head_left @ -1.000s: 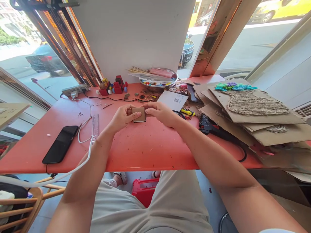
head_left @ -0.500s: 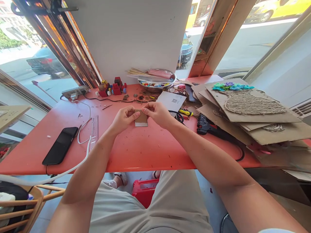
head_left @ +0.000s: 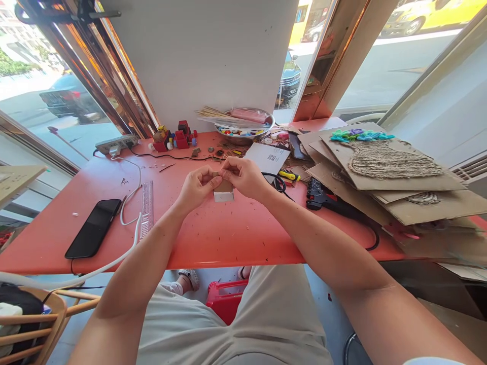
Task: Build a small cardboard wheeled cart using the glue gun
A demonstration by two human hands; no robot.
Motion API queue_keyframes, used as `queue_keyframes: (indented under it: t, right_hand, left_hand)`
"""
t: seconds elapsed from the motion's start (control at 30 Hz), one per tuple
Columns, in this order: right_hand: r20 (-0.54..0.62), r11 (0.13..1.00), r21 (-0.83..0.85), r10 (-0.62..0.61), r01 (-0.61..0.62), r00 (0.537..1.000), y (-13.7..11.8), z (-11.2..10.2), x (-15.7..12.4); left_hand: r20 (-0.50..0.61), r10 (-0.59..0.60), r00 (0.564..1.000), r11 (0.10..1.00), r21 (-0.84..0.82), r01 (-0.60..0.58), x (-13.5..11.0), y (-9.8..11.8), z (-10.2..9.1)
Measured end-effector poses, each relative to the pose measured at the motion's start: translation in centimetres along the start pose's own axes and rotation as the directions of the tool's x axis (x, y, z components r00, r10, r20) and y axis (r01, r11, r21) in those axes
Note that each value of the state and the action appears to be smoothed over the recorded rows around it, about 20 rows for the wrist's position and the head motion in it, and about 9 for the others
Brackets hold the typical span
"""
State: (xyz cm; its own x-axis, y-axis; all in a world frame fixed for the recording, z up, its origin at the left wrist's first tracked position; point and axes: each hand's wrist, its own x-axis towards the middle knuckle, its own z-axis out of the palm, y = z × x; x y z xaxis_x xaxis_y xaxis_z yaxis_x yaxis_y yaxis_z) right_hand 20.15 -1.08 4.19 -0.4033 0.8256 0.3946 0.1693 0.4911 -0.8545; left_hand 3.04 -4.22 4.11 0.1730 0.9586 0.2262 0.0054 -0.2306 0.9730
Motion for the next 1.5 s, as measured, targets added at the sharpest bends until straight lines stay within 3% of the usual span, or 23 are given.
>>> queue_keyframes:
  t: [0.07,0.17,0.3,0.47,0.63,0.83,1.0,1.2,1.5]
  right_hand:
    - [-0.006,0.997,0.081,0.019,-0.018,1.000,-0.1,-0.1,0.0]
    - [-0.027,0.972,0.232,0.041,-0.033,0.999,-0.1,-0.4,0.0]
    - [-0.068,0.966,0.257,0.018,0.000,0.998,-0.1,-1.0,0.1]
    - [-0.012,0.996,0.057,-0.065,0.065,0.998,-0.7,-1.5,-0.1]
    - [0.116,0.983,-0.097,-0.143,0.154,0.983,-1.4,-1.8,-0.6]
    - [0.100,0.979,-0.124,-0.149,0.161,0.984,-1.5,-1.3,-0.8]
    - [0.084,0.977,-0.127,-0.162,0.172,0.983,-1.2,-1.2,-0.6]
    - [0.180,0.980,-0.158,-0.091,0.120,0.980,-1.5,-1.9,-0.3]
    - [0.171,0.997,-0.042,-0.053,0.061,0.984,-2.0,-1.0,-1.0]
  left_hand:
    - [0.031,-0.035,0.999,0.997,-0.063,0.037,0.0,-0.1,-0.1]
    - [0.166,-0.149,0.975,0.965,-0.191,0.180,0.1,-0.7,-0.1]
    - [0.228,-0.267,0.936,0.893,-0.306,0.329,0.0,-1.8,0.0]
    - [0.183,-0.286,0.941,0.870,-0.362,0.335,-0.1,-1.9,-0.2]
    - [0.299,-0.314,0.901,0.851,-0.333,0.407,-0.2,-0.9,0.1]
    - [0.417,-0.333,0.846,0.818,-0.317,0.479,-0.4,-0.1,0.5]
    - [0.423,-0.340,0.840,0.794,-0.349,0.497,-0.3,-0.1,0.3]
    - [0.399,-0.353,0.846,0.739,-0.435,0.514,-0.1,-0.2,0.1]
    - [0.471,-0.335,0.816,0.712,-0.440,0.547,-0.2,-0.4,-0.4]
